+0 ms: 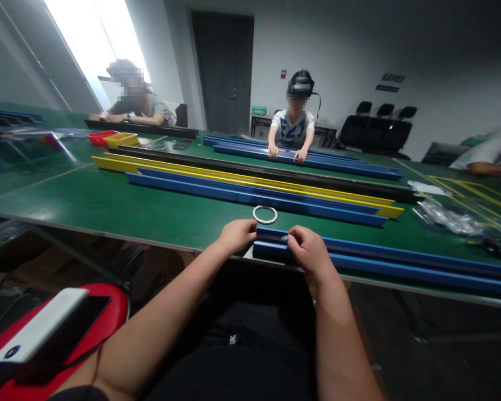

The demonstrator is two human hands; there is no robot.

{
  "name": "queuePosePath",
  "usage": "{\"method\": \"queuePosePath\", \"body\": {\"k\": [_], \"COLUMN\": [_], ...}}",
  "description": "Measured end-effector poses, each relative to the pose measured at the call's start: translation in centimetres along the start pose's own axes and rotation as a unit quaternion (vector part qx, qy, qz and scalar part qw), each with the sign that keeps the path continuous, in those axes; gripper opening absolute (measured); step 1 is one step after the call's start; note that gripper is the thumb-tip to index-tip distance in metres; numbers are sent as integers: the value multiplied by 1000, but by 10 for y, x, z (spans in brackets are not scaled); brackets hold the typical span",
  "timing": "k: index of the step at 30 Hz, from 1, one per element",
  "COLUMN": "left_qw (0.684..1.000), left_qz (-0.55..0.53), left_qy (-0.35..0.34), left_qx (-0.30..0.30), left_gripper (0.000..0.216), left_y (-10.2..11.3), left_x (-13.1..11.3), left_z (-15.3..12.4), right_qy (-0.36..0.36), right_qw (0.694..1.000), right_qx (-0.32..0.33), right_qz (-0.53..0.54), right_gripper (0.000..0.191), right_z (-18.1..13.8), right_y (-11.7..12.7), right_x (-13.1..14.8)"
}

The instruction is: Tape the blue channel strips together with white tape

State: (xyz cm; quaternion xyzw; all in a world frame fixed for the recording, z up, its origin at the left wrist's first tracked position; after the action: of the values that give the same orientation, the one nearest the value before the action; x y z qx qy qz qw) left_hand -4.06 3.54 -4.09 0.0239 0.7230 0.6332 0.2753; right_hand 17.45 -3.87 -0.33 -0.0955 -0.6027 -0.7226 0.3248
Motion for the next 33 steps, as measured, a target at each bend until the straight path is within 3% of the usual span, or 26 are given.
{"method": "queuePosePath", "body": {"k": [18,33], "left_qw": [999,999], "left_qz": [-42,-31], "left_qy": [-11,-6], "left_qx": [3,-8], "left_gripper": [18,18], "left_y": [4,3], "left_x": [-5,-5], "left_z": [-9,-8], "right_qy": [-17,-19], "right_qw": [993,993], "right_qx": [-45,-37], "right_qz": [106,108], "right_gripper": [18,19], "right_z": [0,1], "right_y": [8,6], "right_x": [-8,-7]}}
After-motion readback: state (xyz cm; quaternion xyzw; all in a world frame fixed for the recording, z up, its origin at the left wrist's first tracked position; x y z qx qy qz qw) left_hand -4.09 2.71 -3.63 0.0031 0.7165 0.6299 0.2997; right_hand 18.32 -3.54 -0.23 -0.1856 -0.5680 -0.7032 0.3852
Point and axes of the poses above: each hand's wrist, its own z-axis towards the middle knuckle, its own y-axis out of the back of the hand, x = y × z, the point moved 3 cm from there along z, towards the middle knuckle, and after that the axes turned 11 degrees about x, right-handed, at the moved point
